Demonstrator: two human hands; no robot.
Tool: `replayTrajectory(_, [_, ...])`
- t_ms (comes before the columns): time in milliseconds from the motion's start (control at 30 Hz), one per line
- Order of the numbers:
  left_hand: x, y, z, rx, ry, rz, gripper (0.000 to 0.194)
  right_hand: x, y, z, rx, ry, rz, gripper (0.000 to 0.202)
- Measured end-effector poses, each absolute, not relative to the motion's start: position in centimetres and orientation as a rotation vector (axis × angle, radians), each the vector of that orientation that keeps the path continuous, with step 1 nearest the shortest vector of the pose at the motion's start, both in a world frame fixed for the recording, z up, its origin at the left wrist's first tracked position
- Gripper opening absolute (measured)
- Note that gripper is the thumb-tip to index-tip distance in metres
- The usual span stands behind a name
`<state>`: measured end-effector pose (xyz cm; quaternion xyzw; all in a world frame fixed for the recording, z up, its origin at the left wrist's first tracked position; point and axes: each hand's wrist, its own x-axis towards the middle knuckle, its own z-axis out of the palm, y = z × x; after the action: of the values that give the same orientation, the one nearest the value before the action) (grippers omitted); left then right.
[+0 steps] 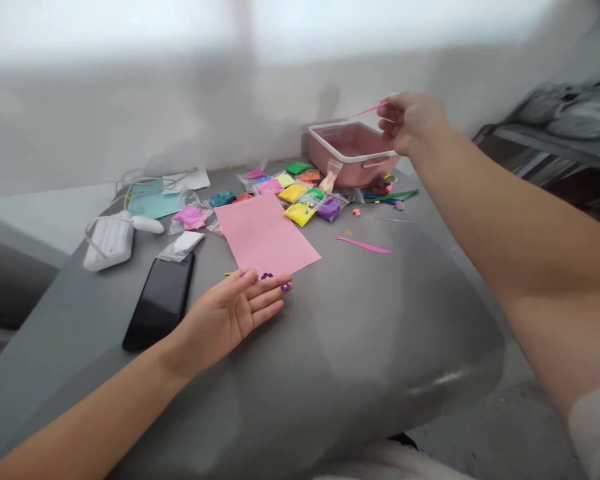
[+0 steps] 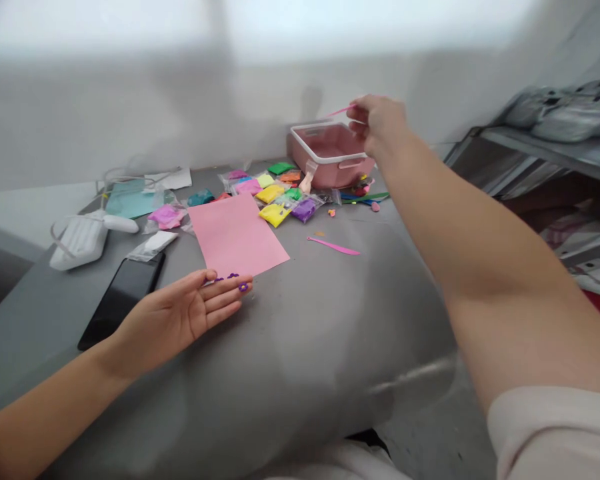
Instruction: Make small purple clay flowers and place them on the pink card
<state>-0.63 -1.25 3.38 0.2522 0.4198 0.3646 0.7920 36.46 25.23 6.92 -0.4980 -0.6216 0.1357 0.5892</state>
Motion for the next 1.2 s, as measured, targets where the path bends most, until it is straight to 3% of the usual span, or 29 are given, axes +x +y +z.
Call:
replayTrajectory(133, [-1.3, -0.8, 3.9, 0.547, 0.845, 0.836, 0.012, 31.3, 20.2, 6.0, -1.202, -1.35, 0.748, 0.024])
replayTrajectory(267, [-1.9, -0.8, 4.3, 0.581, 0.815, 0.874, 0.017, 24.9, 11.9, 4.6, -0.943, -1.274, 1.245, 0.014])
replayTrajectory(400, [-2.0, -0.8, 4.2, 0.585, 0.854, 0.863, 0.016, 21.7, 5.8, 3.3, -0.818, -1.165, 1.468, 0.014])
replayTrajectory(567, [-1.4, -1.0, 3.6, 0.576, 0.988, 0.883, 0.022, 21.3, 3.8, 1.5, -0.878, -1.213, 1.507, 0.023])
replayTrajectory(700, [-1.2, -1.5, 2.9, 0.677, 1.028, 0.865, 0.011, 21.1, 3.3, 0.4, -0.905, -1.288, 1.492, 0.024])
replayTrajectory(900, [-1.4, -1.7, 1.9, 0.85, 1.062, 0.835, 0.037, 20.9, 2.8, -0.1, -0.941, -1.361, 1.484, 0.025])
replayTrajectory(1200, [-1.5, -1.4, 1.8, 0.89, 1.086, 0.822, 0.038, 21.3, 3.1, -0.2, -0.916, -1.379, 1.477, 0.026])
